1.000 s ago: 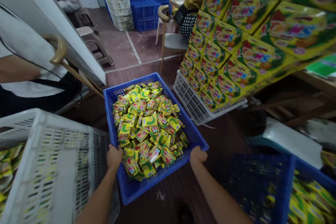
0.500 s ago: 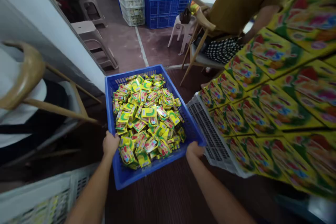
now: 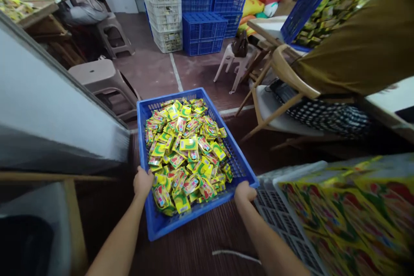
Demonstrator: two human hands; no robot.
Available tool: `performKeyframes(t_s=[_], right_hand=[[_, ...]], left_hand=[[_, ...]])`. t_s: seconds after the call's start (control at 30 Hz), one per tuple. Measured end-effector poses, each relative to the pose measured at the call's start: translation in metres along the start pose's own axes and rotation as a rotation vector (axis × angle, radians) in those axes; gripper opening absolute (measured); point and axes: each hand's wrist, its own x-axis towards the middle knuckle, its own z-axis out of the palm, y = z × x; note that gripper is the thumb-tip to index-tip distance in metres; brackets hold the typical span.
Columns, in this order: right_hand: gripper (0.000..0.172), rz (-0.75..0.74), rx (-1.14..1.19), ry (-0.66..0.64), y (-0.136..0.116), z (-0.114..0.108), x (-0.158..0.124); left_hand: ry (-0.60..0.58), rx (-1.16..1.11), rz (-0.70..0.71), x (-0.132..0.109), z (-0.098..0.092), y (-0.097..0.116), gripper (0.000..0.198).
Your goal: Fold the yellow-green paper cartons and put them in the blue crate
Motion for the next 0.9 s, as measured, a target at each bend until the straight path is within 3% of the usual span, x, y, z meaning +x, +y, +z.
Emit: performKeyframes(t_s=[0.17,0.6,0.9], right_hand=[[0.041,0.007,-0.021,-0.014,-0.107,0.052,-0.003],[0.042,-0.011,-0.048,-0.057,-0.408,0.159,-0.025],[0.035,0.092,-0.057,-0.005,-0.603,0.256,-0.050]], left_hand=[[-0.006,0.001,0.027,0.105,-0.019,0.066,0.044],[-0.061,-0.022,0.040,0.375,-0.086,0.246,0.036],[-0.109,0.024,0.100,0.589,-0.127,0.371,0.035]])
